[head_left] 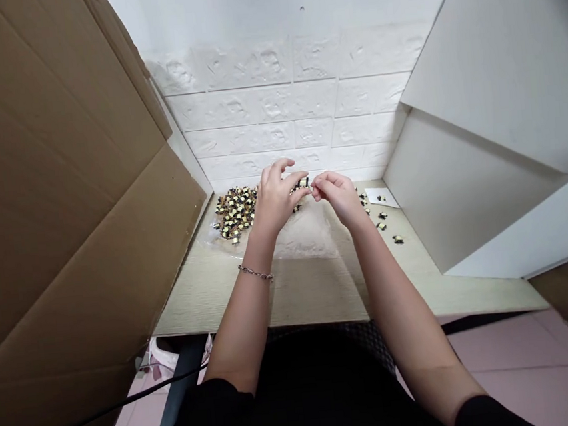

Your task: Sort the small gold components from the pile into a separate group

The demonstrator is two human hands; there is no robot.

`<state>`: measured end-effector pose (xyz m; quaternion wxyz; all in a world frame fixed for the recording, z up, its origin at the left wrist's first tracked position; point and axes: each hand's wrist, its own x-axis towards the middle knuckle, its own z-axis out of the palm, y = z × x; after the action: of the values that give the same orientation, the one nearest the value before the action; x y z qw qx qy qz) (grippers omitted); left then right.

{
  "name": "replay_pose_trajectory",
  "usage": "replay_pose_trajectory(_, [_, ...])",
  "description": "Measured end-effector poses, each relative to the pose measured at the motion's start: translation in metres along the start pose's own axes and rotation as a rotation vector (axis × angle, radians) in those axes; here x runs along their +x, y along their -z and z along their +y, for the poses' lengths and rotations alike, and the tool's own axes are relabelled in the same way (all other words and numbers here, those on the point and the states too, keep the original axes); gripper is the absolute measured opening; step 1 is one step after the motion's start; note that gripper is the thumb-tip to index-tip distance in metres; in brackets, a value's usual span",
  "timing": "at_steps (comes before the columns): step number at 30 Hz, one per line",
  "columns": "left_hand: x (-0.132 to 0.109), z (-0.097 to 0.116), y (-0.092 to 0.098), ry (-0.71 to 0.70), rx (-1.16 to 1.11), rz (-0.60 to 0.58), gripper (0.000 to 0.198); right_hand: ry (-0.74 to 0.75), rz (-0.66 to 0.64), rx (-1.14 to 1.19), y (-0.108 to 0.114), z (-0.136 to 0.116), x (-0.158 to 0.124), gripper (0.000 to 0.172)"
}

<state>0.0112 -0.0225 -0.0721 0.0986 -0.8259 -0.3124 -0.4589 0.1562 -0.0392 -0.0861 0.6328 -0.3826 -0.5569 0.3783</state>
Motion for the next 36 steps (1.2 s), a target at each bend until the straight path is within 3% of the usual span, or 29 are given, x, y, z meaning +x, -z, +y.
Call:
replay_pose_trajectory(20, [-0.001, 0.002, -0.010, 0.043, -0.087, 0.128, 0.019, -0.184, 0.022, 0.249, 0.001, 0.001, 0.000, 0.009])
replay_pose_trajectory(30, [-0.002, 0.001, -0.009, 0.109, -0.114, 0.030, 0.019, -0.186, 0.018, 0.335, 0.001, 0.000, -0.001, 0.008])
replay_pose_trajectory(36, [-0.002, -0.003, -0.012, 0.087, -0.078, 0.056, 0.023, -0.182, 0.057, 0.298, 0.001, -0.002, -0.001, 0.009])
